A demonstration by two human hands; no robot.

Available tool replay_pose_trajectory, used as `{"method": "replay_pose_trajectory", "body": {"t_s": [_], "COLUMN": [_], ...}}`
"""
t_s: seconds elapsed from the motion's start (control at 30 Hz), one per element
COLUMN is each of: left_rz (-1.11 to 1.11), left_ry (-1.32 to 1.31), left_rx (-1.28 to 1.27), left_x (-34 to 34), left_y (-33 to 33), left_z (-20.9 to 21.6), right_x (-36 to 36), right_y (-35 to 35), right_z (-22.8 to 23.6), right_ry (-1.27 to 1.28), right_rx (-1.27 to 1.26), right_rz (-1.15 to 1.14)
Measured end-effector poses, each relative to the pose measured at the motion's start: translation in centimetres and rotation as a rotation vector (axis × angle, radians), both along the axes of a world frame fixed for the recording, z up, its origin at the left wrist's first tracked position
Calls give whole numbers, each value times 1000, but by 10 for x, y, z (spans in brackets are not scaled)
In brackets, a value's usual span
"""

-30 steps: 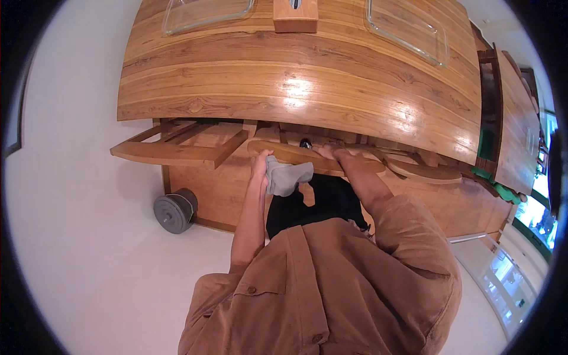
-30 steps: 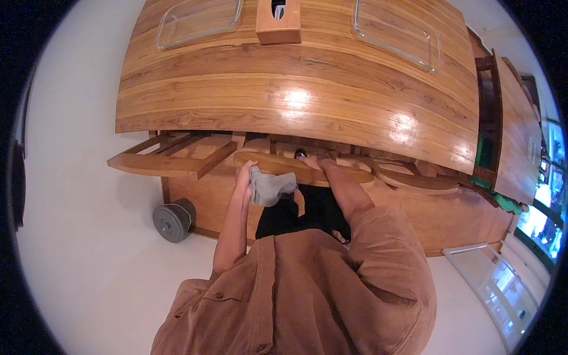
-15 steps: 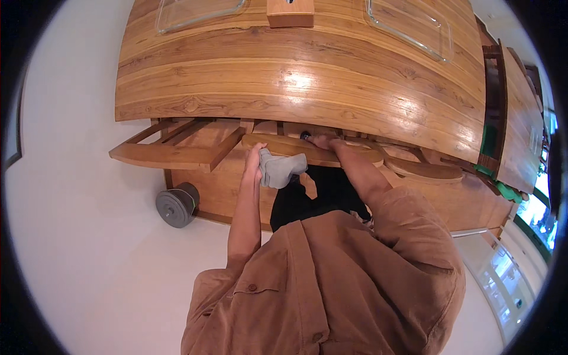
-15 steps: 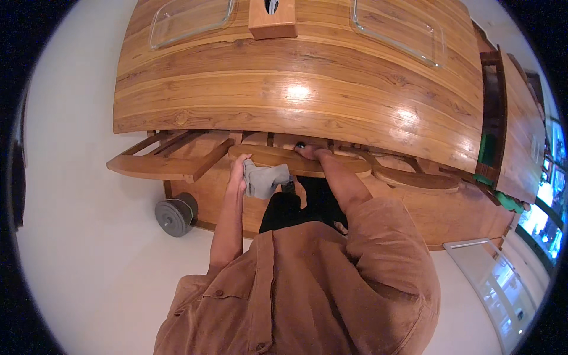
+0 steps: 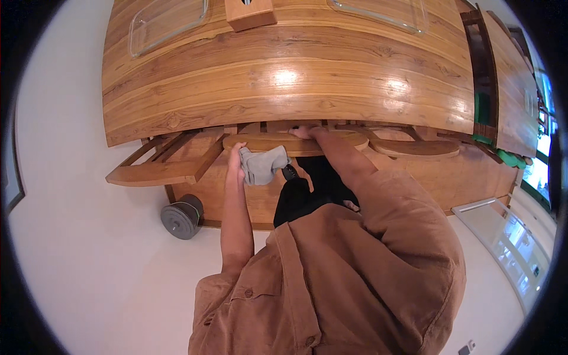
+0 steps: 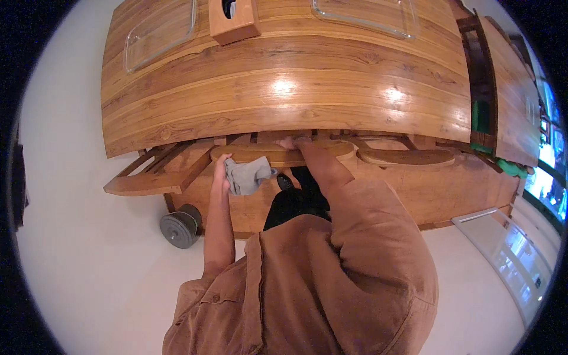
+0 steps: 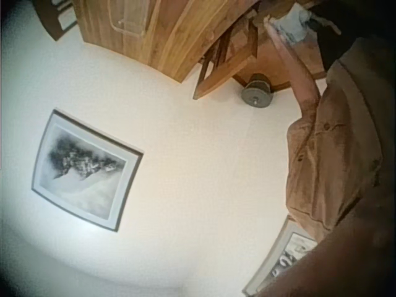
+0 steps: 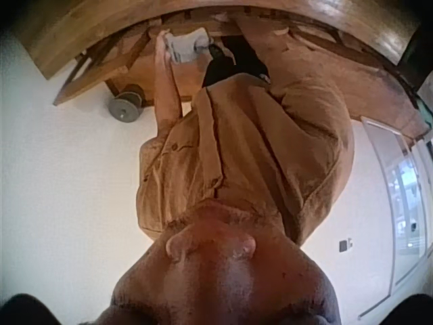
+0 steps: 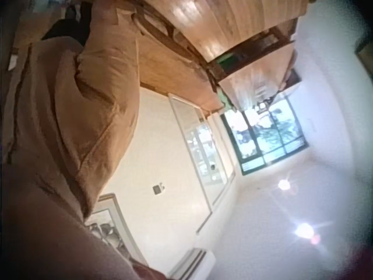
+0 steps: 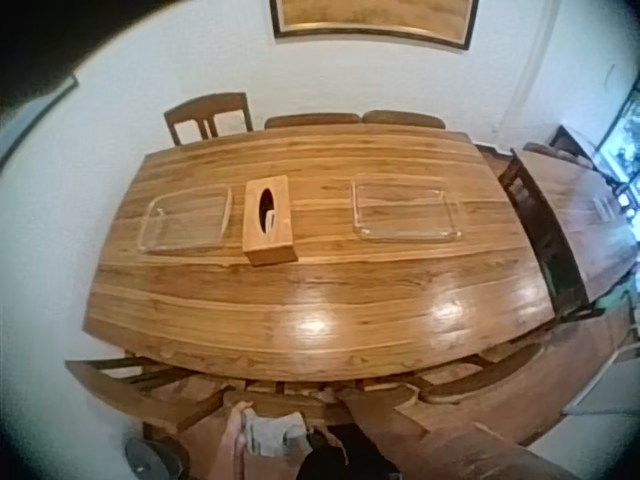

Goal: Wiping down wooden chairs with a cloth in a restaurant setting.

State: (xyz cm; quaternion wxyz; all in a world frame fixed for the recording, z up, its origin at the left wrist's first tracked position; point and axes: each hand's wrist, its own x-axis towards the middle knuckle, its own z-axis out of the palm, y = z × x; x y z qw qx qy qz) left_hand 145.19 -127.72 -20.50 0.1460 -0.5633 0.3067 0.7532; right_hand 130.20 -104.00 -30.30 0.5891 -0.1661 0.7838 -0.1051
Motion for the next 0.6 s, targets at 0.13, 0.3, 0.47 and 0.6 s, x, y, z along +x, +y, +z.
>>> {"method": "replay_pose_trajectory", "body": {"t_s": [0.13, 0.3, 0.47, 0.6], "left_rz": [-106, -60, -150, -66], "left_ry": [-34, 56, 228, 154], "left_rx": [-61, -48, -116, -225], "left_x": [-3, 28, 90, 147], "left_y": [-5, -4, 45, 115], "left_z": [9, 21, 34, 40], "right_x": [1, -11, -17, 28], "right_y": [-7, -12, 10, 52], "right_z": [-8, 31, 85, 123], "right_ry": [-85, -70, 99, 386], "right_rx": [-17, -138, -148, -343], "right_rz": [-16, 22, 112, 80]}}
